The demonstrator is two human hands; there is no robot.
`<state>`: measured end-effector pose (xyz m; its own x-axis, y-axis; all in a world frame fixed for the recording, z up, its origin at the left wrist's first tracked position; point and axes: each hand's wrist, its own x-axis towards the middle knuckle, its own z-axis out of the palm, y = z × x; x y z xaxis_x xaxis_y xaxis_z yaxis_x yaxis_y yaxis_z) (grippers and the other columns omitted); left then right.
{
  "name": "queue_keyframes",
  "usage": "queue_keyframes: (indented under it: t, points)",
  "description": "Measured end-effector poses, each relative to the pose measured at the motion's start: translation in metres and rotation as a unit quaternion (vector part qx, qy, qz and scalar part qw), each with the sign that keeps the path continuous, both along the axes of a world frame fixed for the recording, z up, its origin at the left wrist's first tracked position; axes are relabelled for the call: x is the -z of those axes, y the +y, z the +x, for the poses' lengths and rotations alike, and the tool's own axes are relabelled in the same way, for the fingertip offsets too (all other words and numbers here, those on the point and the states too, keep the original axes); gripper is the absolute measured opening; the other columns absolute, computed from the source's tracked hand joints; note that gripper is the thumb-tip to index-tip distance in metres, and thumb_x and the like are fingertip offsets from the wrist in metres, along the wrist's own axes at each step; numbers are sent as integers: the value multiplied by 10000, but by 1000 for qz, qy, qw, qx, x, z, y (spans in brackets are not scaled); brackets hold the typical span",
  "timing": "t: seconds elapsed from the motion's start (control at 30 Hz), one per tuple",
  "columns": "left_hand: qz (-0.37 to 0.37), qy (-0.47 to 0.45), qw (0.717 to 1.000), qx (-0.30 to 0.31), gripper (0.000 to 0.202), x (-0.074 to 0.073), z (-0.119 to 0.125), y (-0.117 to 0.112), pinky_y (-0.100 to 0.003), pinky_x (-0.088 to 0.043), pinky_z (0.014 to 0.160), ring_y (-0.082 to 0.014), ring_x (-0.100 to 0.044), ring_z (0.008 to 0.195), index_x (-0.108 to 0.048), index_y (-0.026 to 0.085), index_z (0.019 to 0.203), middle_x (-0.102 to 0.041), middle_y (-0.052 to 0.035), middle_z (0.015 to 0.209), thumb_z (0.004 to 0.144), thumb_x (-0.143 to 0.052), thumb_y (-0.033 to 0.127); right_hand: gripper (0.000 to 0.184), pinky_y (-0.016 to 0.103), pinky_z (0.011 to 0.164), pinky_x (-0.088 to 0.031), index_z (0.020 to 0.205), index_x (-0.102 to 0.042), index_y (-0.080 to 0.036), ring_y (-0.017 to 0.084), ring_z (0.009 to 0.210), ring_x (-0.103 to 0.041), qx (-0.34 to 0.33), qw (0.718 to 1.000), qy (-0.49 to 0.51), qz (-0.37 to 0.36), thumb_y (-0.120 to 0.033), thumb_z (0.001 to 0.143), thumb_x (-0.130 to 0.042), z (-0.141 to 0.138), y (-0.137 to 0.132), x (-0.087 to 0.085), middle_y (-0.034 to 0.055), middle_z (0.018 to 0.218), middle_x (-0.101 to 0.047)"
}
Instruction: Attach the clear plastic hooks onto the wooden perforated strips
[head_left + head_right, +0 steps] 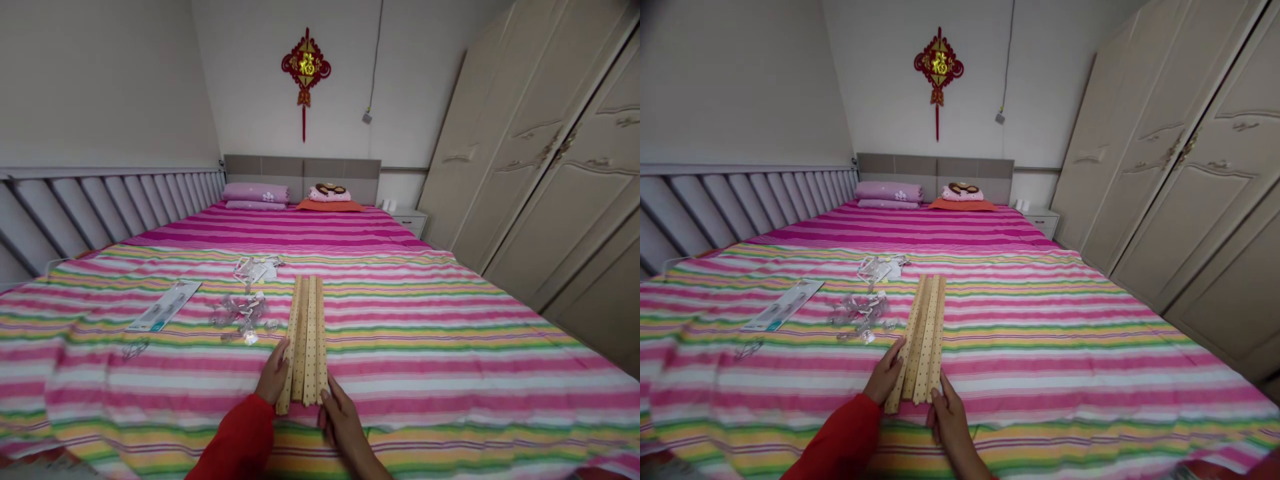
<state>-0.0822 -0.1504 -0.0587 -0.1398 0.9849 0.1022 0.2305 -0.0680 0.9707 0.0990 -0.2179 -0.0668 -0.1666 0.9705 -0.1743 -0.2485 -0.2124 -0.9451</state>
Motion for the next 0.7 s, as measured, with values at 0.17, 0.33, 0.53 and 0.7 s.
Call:
queue_keyframes:
  t: [0.17,0.33,0.53,0.7]
  points:
    - [-31,-79,996,30,627,-9,-5,-10,-395,-342,1072,-264,-425,1281,-550,151,1233,-533,-111,1332,697,-600,472,898,153,284,-244,1435,-250,-96,69,267,-380,-5,1000,25,-13,-588,763,-585,5,-3,4,-41,429,-562]
    - [-43,-103,994,23,669,-7,-2,-20,-400,-340,1076,-268,-426,1280,-522,174,1269,-499,-99,1367,706,-610,524,932,159,283,-244,1430,-261,-81,77,274,-388,14,999,39,-10,-605,739,-601,3,-4,1,-41,426,-556]
    - [-49,-73,995,40,707,4,-3,-34,-384,-256,1123,-247,-315,1350,-431,168,1342,-383,-101,1452,749,-580,521,952,163,290,-267,1427,-276,-100,72,271,-397,9,999,37,-9,-633,711,-608,6,-12,7,-40,458,-572]
    - [-78,-24,994,75,748,1,-5,-56,-374,-307,1098,-247,-304,1354,-361,182,1391,-347,-86,1472,759,-555,531,870,153,291,-230,1385,-366,-132,66,283,-401,-2,1000,25,-18,-626,713,-614,14,-27,14,-31,489,-584]
